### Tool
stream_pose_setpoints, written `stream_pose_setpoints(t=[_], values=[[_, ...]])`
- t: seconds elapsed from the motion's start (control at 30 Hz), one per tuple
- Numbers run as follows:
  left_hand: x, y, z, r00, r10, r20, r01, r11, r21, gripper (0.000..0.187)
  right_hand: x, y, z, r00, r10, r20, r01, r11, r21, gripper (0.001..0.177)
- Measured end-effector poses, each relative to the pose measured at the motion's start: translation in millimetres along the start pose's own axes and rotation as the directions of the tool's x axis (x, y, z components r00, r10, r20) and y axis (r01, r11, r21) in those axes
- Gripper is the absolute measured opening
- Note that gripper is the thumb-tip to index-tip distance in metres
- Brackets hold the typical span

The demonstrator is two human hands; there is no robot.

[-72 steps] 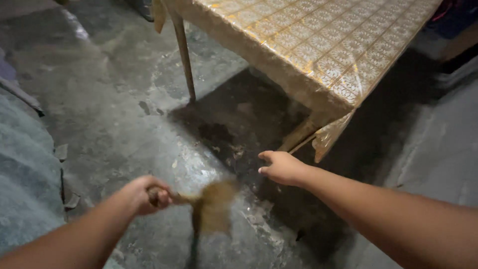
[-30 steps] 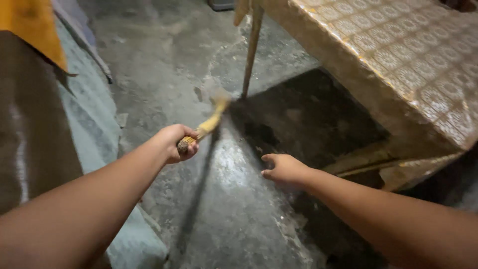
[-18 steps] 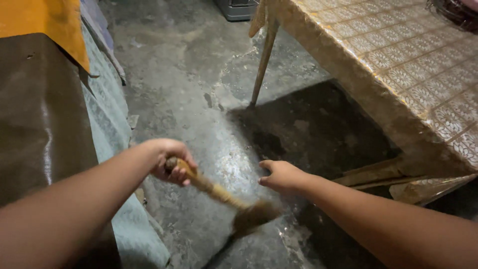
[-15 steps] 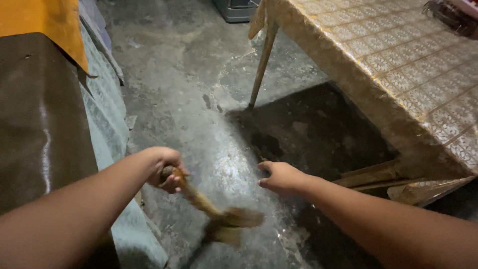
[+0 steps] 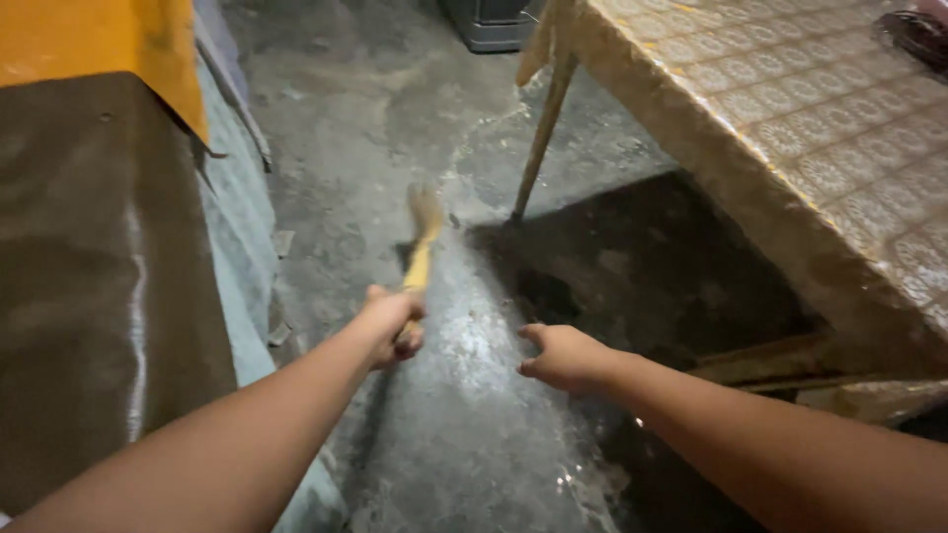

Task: The person sweeps the floor with a broom, moving the broom along the concrete surface under and around a dining table and into an open area.

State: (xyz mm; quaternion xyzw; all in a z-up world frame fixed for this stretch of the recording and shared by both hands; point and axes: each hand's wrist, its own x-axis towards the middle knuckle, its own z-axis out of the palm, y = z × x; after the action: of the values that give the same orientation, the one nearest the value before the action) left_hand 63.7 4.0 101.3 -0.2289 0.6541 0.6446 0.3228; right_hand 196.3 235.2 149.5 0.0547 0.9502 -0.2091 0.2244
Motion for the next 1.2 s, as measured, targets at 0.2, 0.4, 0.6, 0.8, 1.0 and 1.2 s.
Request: stream_pose_setpoints(t=[0.2,0.4,0.6,0.8,1.0,1.2], values=[[17,50,9,0.802,-0.465,0.375,0.465,0.880,0.096,0.022,19,-2,-27,0.999,-0.044,-0.028,0.046,0.997,0.062,0.070],[52,-6,20,0.735,-0.586,0.341,0.538,0.810,0.231,0.025,21,31,-48,0.997,0.067,0.026,-0.070,0.984,0.165,0.070],[129,-54,29,0.892,-0.414,0.180,0.433,0.898,-0.080,0.018,2,86,-68,0.984,0.175,0.031,-0.177,0.965,0.195,0.070],[133,-13,195,0.978,-0.206,0.022,0.197,0.892,-0.406,0.009,-15,151,-71,0.984,0.086,-0.156,-0.073,0.993,0.087,0.067],[14,67,313,0.864,-0.425,0.270,0.501,0.668,-0.551,0.005,-53,163,-88,0.867,0.498,0.034,-0.465,0.780,0.419,0.070],[-26,81,372,0.673,-0.605,0.425,0.736,0.601,-0.311,0.007,-61,206,-73,0.843,0.537,-0.017,-0.451,0.725,0.521,0.072]])
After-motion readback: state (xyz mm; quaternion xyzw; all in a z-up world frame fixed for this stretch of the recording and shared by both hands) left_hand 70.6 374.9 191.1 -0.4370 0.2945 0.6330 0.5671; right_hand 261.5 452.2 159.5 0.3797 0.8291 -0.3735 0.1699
